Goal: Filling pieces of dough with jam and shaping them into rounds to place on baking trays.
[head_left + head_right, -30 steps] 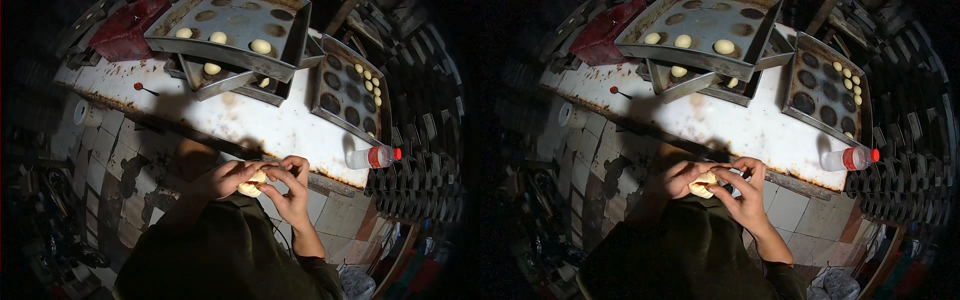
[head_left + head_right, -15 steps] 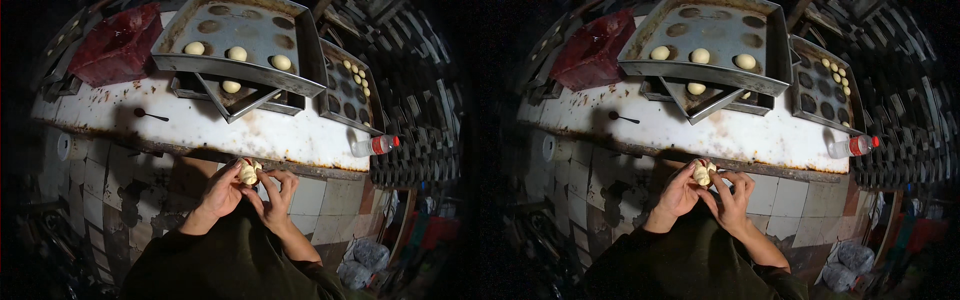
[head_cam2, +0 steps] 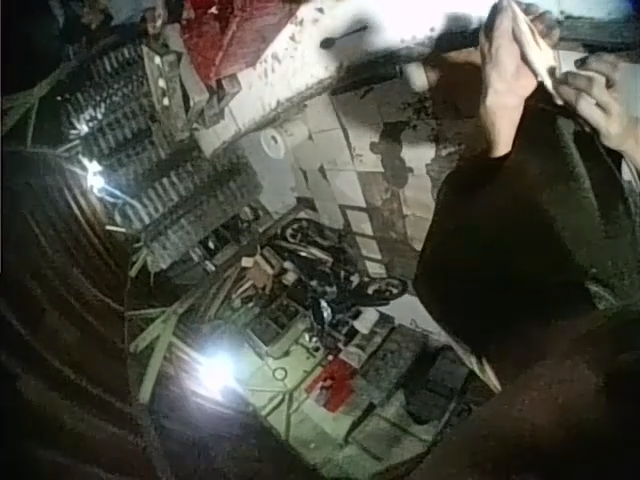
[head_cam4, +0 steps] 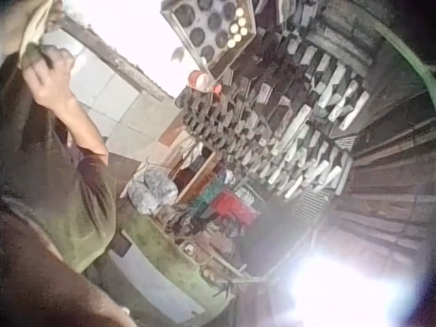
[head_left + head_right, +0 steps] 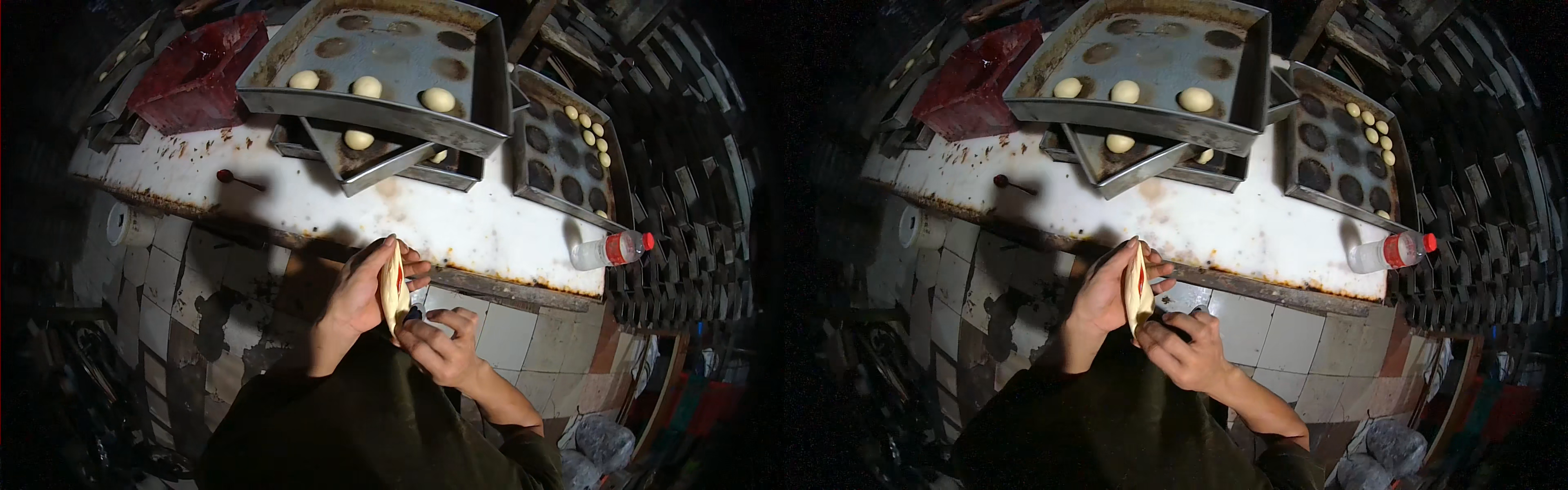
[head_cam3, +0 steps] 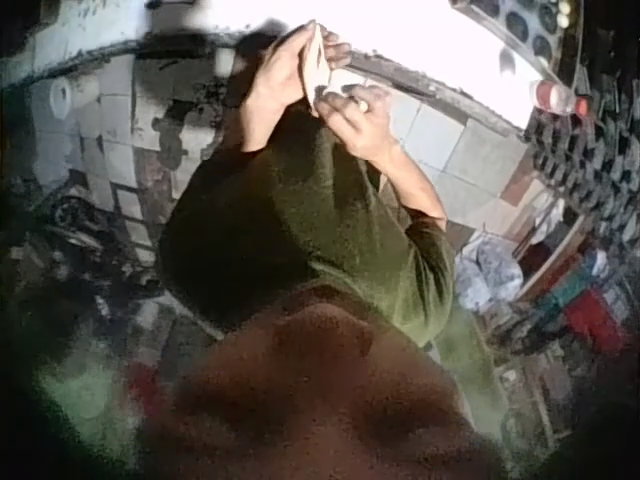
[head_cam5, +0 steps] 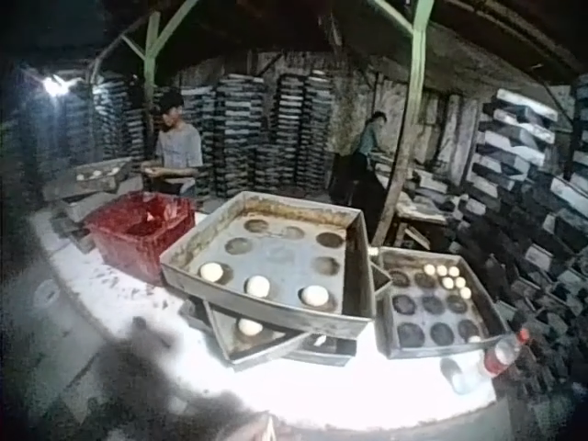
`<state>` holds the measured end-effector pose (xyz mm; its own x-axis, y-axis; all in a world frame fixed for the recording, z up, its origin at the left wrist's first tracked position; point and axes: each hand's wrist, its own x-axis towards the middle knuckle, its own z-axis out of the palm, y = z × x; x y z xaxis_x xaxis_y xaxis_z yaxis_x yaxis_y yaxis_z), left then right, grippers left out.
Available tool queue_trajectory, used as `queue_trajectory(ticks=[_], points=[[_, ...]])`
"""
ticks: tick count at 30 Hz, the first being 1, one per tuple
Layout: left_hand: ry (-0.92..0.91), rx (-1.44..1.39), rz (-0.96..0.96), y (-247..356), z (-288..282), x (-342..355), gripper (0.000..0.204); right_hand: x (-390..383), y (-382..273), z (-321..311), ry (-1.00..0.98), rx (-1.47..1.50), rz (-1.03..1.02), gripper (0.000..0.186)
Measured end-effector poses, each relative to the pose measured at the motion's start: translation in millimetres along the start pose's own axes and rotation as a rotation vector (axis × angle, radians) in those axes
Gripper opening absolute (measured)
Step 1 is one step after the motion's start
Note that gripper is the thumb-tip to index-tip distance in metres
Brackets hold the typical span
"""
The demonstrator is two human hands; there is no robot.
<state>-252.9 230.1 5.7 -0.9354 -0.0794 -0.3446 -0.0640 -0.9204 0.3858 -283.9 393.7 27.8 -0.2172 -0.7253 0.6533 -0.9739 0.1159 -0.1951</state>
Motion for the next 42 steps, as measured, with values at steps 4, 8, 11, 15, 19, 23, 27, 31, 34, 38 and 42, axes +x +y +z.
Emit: queue_trajectory(ticks=[4,8,11,15,19,23,27,31,34,38,42], points=[[-0.147,0.435,0.068,-35,36,2,0.020,-12,37,-47,0.002,0.043,-0.019,0.020],[-0.307,0.396,-0.011,-58,55,-4,0.023,-18,65,-84,0.001,0.216,0.174,0.028],[-0.419,0.413,-0.006,-64,60,-2,0.033,-16,71,-96,-0.042,0.318,0.278,0.032],[-0.582,0.397,0.014,-64,57,4,0.062,-8,74,-95,-0.093,0.423,0.331,0.030],[-0.480,0.593,0.291,-66,44,6,0.065,4,76,-84,-0.101,0.449,0.330,0.023],[-0.360,0.217,0.484,-60,24,7,0.034,17,64,-59,-0.116,0.362,0.404,0.031],[-0.167,-0.029,0.402,-27,4,11,0.028,34,34,-4,0.068,0.298,0.483,0.041],[-0.141,-0.126,0.347,10,-9,17,0.027,54,12,59,0.285,0.233,0.500,0.040],[0.014,-0.212,0.177,27,-10,19,0.030,62,5,83,0.301,0.157,0.549,0.035],[0.053,-0.328,0.121,35,-4,31,0.029,66,9,85,0.259,0.018,0.550,0.029],[0.027,-0.257,0.143,36,2,45,0.018,69,21,64,0.153,0.037,0.377,0.026]])
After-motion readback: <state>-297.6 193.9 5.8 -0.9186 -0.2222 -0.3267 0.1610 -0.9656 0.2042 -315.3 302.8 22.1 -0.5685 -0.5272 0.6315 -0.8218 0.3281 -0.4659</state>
